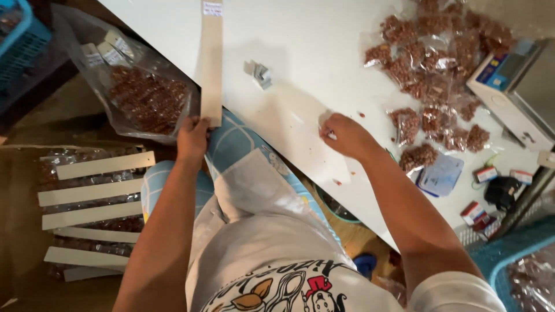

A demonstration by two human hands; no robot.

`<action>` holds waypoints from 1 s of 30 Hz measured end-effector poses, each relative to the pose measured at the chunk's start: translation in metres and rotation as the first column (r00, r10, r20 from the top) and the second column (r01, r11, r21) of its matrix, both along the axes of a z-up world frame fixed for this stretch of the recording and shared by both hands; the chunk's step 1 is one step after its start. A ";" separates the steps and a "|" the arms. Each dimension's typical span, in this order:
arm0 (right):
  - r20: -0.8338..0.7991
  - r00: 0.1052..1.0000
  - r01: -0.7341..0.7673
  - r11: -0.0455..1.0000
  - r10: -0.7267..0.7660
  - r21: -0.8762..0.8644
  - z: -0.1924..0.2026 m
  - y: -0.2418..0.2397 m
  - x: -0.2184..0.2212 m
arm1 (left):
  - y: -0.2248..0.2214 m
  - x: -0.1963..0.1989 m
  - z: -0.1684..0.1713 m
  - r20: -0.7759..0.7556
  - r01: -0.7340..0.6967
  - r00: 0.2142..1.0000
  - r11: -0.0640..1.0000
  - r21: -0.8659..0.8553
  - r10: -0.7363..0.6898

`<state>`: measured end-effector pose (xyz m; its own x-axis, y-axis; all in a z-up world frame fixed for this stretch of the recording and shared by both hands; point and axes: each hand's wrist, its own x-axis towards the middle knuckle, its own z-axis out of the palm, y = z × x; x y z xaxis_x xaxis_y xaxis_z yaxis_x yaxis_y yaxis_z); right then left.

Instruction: Stapling individual small bags of peanuts onto cardboard strips to create retail display hangers.

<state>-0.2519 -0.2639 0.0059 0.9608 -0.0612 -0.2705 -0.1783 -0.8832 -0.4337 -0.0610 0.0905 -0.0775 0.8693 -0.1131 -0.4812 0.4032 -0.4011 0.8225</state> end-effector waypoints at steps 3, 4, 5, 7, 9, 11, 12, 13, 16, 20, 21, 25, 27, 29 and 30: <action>-0.062 0.996 0.070 0.996 -0.067 0.048 0.007 0.013 -0.039 | -0.003 -0.003 0.003 0.032 -0.018 0.999 1.000 0.006 0.018; -0.031 0.996 0.083 0.995 -0.081 0.053 0.005 0.017 -0.051 | -0.003 -0.004 0.005 0.029 -0.003 1.000 1.000 0.009 0.003; 0.010 0.996 0.084 0.995 -0.085 0.060 0.003 0.022 -0.058 | -0.001 -0.001 0.009 0.037 0.001 0.999 1.000 0.013 -0.001; 0.037 0.996 0.083 0.995 -0.085 0.057 -0.001 0.029 -0.079 | -0.003 0.001 -0.006 0.082 -0.018 0.997 0.999 0.028 0.016; 0.067 0.994 0.079 0.995 -0.083 0.057 -0.008 0.034 -0.097 | -0.002 0.003 -0.012 0.130 -0.041 0.991 0.998 0.045 0.035; 0.181 0.979 0.101 0.994 -0.092 -0.042 -0.019 0.035 -0.117 | -0.002 0.003 -0.011 0.133 -0.026 0.991 0.999 0.043 0.020; 0.184 0.979 0.098 0.995 -0.090 -0.036 -0.022 0.035 -0.124 | 0.002 0.006 -0.013 0.137 -0.029 0.990 0.998 0.048 0.022; 0.234 0.969 0.091 0.994 -0.075 -0.060 -0.026 0.034 -0.133 | 0.005 0.007 -0.016 0.133 -0.007 0.991 0.998 0.057 0.000; 0.322 0.944 0.103 0.993 -0.078 -0.063 -0.015 0.042 -0.144 | 0.013 0.005 0.001 0.136 0.021 0.990 0.996 0.081 -0.032; 0.441 0.894 0.104 0.994 -0.081 -0.030 0.001 0.057 -0.140 | 0.022 0.006 0.003 0.182 0.135 0.969 0.977 0.165 -0.165; 0.442 0.893 0.106 0.994 -0.083 -0.028 -0.004 0.056 -0.141 | 0.020 0.002 0.012 0.184 0.136 0.969 0.977 0.166 -0.166; 0.494 0.868 0.111 0.990 -0.055 -0.084 -0.018 0.051 -0.143 | 0.009 -0.008 0.042 0.255 0.163 0.938 0.949 0.269 -0.233; 0.512 0.857 0.122 0.987 -0.053 -0.102 -0.020 0.050 -0.144 | 0.001 -0.018 0.053 0.281 0.161 0.926 0.937 0.311 -0.252; 0.540 0.839 0.138 0.985 -0.062 -0.101 -0.020 0.050 -0.145 | -0.011 -0.033 0.061 0.792 -0.126 0.417 0.834 0.537 -0.446; 0.539 0.839 0.141 0.985 -0.066 -0.098 -0.020 0.051 -0.144 | -0.013 -0.037 0.051 0.790 -0.124 0.416 0.833 0.539 -0.449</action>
